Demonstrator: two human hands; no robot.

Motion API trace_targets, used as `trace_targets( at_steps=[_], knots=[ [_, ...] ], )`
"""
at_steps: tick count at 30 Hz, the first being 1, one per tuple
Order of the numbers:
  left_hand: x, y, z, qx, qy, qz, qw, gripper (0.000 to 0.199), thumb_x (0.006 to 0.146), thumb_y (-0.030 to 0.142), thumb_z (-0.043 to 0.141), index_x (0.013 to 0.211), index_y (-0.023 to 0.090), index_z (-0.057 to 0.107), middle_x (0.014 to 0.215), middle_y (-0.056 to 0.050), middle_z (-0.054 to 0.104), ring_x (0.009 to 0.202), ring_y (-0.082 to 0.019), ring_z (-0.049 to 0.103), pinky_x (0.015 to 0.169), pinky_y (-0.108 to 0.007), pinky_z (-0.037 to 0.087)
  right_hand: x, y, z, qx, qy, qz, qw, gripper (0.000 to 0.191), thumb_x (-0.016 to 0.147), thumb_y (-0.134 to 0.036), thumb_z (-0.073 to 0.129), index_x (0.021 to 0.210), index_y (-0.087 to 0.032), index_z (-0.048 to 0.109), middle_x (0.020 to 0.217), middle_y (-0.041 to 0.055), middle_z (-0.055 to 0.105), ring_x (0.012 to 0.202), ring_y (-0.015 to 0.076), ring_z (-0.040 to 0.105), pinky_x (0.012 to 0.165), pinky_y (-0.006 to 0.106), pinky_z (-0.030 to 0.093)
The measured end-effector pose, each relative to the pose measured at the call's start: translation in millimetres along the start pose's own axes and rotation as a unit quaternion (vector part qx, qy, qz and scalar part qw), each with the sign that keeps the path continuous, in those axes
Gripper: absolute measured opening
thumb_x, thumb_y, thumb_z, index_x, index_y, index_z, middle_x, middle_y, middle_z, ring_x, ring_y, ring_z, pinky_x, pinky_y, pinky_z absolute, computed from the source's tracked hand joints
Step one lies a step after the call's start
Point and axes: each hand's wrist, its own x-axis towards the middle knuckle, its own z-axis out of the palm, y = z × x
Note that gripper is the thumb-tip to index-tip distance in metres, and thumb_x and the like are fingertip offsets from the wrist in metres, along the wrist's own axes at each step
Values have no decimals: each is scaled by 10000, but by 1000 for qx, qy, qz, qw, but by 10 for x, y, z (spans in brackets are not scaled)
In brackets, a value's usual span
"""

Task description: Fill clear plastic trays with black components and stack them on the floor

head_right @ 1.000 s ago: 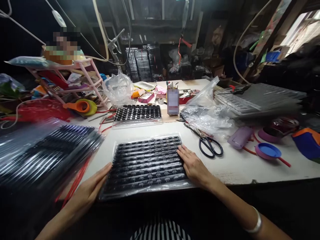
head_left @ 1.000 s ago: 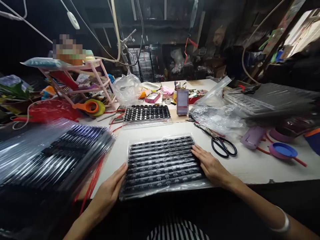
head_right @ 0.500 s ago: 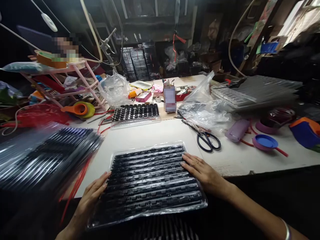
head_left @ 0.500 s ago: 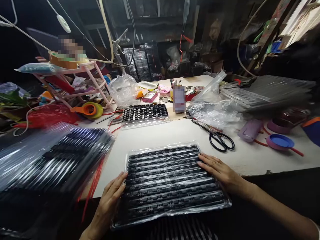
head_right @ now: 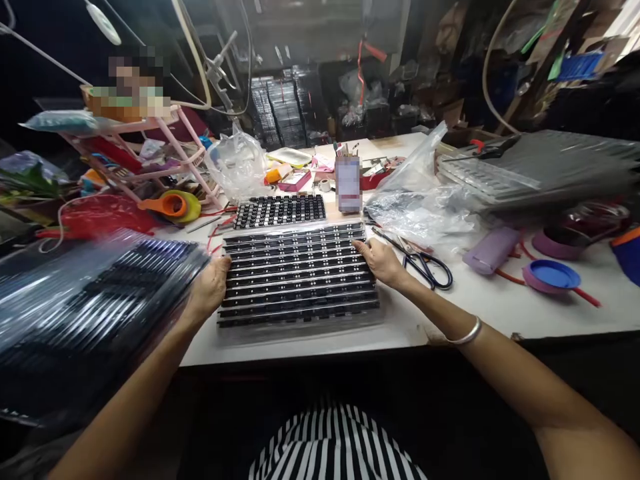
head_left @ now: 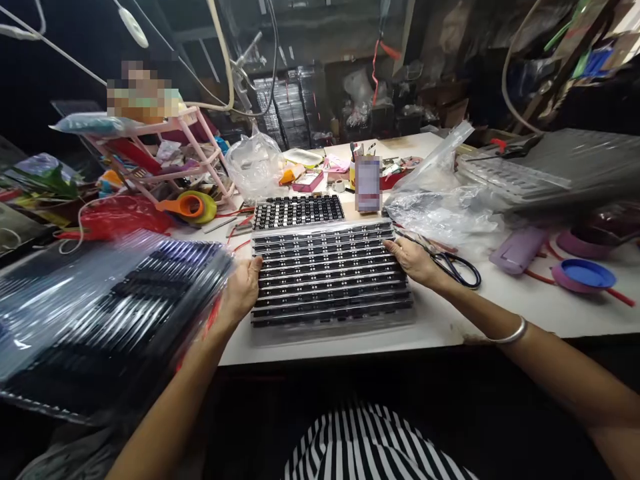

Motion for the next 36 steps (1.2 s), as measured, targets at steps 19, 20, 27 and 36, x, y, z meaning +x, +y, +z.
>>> trace_targets(
  at_steps=[19, 20, 27, 36],
  knots=[
    [-326, 589, 760, 169, -228, 209, 936, 557, 933, 472, 252, 1441, 245, 256, 1532, -11, 193, 1411, -211, 105, 1123, -494, 46, -110, -665, 652, -144, -146, -271, 940, 631, 943, -535, 247, 1456, -167, 257, 1532, 131, 158, 1405, 291, 118, 1101, 512, 134],
    [-310, 521, 720, 160, -229, 209, 937, 578, 925, 494, 267, 1442, 235, 254, 1531, -19, 193, 1411, -209, 100, 1125, -488, 41, -103, -613, 639, -137, -145, -275, 941, 644, 937, -555, 246, 1455, -172, 258, 1533, 122, 151, 1408, 279, 103, 1108, 500, 128],
    [-400, -452, 119, 63, -204, 115, 970, 631, 908, 515, 268, 1432, 165, 275, 1486, -156, 286, 1362, -278, 263, 1070, -557, 222, -370, 171, 358, -72, -92, -99, 988, 595, 942, -500, 291, 1448, -187, 276, 1515, 140, 212, 1395, 284, 164, 1077, 536, 226],
    [-1172, -275, 32, -70, -127, 136, 980, 645, 846, 444, 540, 1421, 287, 294, 1512, -73, 275, 1368, -237, 268, 1102, -443, 259, -886, -55, 349, 209, 30, 42, 977, 559, 888, -479, 434, 1312, -119, 492, 1368, 151, 481, 1317, 280, 367, 1090, 477, 295]
  ],
)
